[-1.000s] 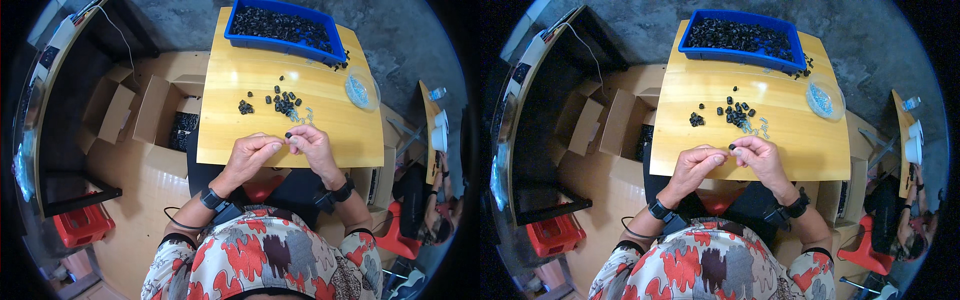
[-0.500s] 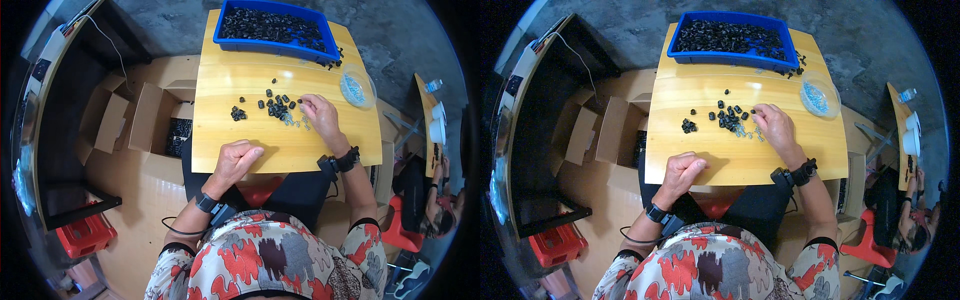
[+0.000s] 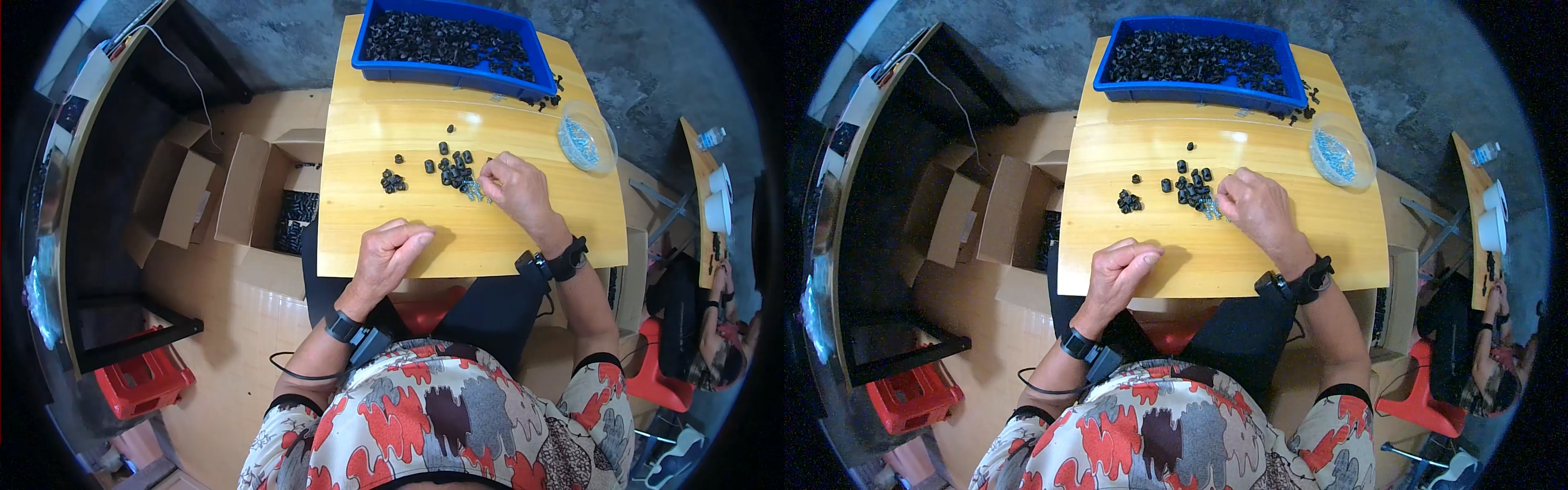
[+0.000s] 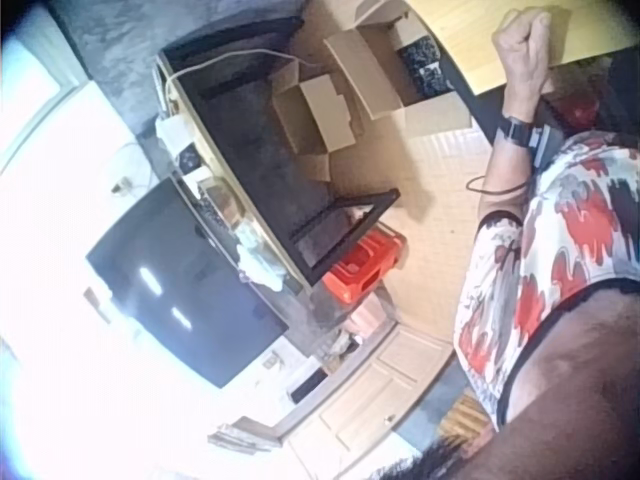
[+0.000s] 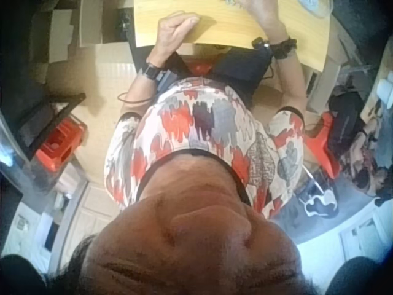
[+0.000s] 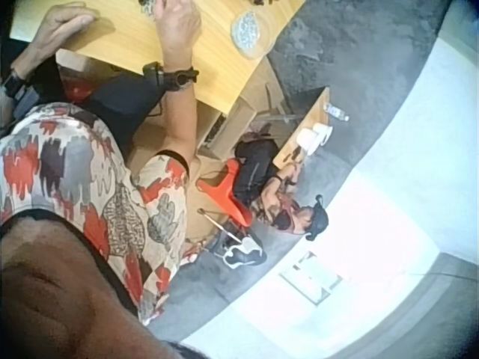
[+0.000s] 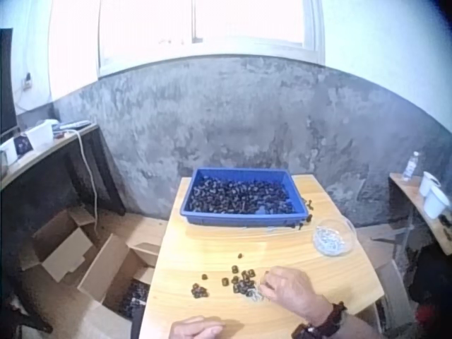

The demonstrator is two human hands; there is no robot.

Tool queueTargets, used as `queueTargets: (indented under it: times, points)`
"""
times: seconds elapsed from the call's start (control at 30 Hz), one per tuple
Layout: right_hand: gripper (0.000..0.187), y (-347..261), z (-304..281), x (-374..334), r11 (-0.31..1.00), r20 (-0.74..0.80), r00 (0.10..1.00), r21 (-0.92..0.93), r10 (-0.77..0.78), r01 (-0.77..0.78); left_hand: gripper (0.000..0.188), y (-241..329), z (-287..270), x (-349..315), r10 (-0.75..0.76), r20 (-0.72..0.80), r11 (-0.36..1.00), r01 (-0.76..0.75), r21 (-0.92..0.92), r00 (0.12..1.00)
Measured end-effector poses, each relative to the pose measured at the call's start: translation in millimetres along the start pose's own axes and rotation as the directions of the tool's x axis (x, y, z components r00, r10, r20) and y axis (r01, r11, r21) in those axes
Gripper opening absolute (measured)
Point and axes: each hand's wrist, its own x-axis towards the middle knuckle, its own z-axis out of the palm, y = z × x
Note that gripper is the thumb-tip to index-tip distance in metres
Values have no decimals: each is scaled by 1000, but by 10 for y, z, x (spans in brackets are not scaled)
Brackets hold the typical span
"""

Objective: Assembling small plastic components by inserting white pins into black housings.

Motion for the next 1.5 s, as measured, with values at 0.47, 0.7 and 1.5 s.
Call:
queueTargets:
  times: [0.47,0.7,1.5]
  points:
    - [9,6,31,151,995,-55,993,20,-101,102,13,-1,10,0,-12,43,1000,11,24,999]
    - [5,-736,-193,-474,631,319,937,700,141,-333,12,-1,96,-26,243,52,967,-246,63,969]
    - [11,-831,-216,-666,549,274,961,796,47,-254,13,189,20,-13,-19,276,995,46,-92,961]
